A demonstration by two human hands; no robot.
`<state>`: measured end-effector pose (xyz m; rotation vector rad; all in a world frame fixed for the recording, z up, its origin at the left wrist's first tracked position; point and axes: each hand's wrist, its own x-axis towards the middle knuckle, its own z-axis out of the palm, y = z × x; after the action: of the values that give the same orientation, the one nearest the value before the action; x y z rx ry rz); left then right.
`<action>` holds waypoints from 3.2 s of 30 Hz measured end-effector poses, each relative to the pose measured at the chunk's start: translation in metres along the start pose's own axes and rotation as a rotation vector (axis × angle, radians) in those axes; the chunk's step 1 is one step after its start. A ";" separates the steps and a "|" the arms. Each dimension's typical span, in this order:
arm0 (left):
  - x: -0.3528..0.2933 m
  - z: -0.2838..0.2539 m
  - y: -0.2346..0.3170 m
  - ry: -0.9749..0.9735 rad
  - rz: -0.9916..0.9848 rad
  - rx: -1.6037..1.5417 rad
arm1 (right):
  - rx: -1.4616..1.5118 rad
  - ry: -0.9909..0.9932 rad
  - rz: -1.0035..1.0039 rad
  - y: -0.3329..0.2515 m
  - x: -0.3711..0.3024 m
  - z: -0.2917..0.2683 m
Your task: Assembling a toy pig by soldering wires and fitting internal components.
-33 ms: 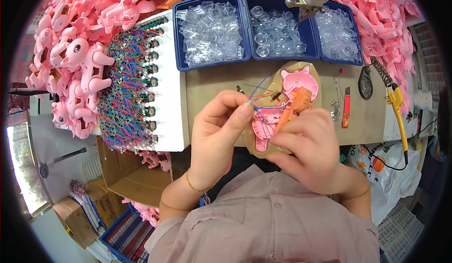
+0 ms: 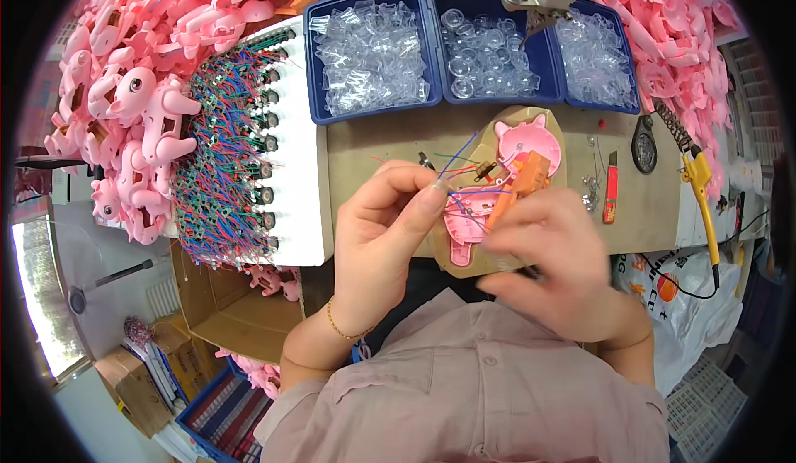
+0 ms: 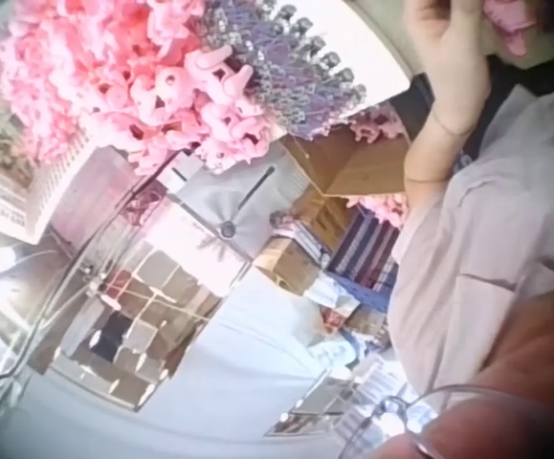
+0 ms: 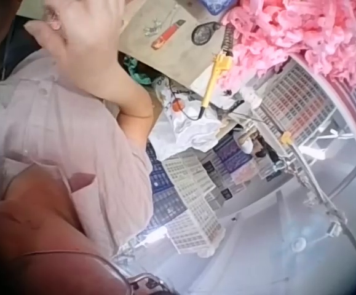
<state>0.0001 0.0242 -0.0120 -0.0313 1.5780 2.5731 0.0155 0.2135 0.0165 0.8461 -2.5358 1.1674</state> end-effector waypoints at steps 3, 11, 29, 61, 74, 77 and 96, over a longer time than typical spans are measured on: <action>-0.006 -0.007 0.004 -0.048 0.038 0.088 | 0.147 -0.028 0.116 -0.002 0.016 -0.018; -0.008 -0.003 0.001 -0.076 0.148 0.205 | 0.227 -0.184 0.204 0.004 0.031 -0.011; -0.005 -0.012 -0.001 -0.096 0.250 0.497 | -0.168 -0.046 -0.147 0.007 0.013 0.004; 0.001 -0.014 0.014 -0.366 0.350 0.843 | 0.954 -0.284 0.796 0.010 0.033 0.001; -0.002 -0.020 0.007 -0.269 0.198 0.498 | 0.671 0.017 0.501 0.009 0.025 0.003; -0.004 -0.018 0.016 -0.188 -0.081 0.213 | 0.923 -0.252 0.756 0.013 0.046 -0.025; -0.014 -0.031 -0.010 0.057 0.478 1.038 | 0.225 0.205 0.513 0.035 -0.061 -0.038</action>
<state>0.0135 -0.0005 -0.0337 0.4053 2.9965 1.6454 0.0429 0.2852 -0.0061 0.0890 -2.5492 1.6119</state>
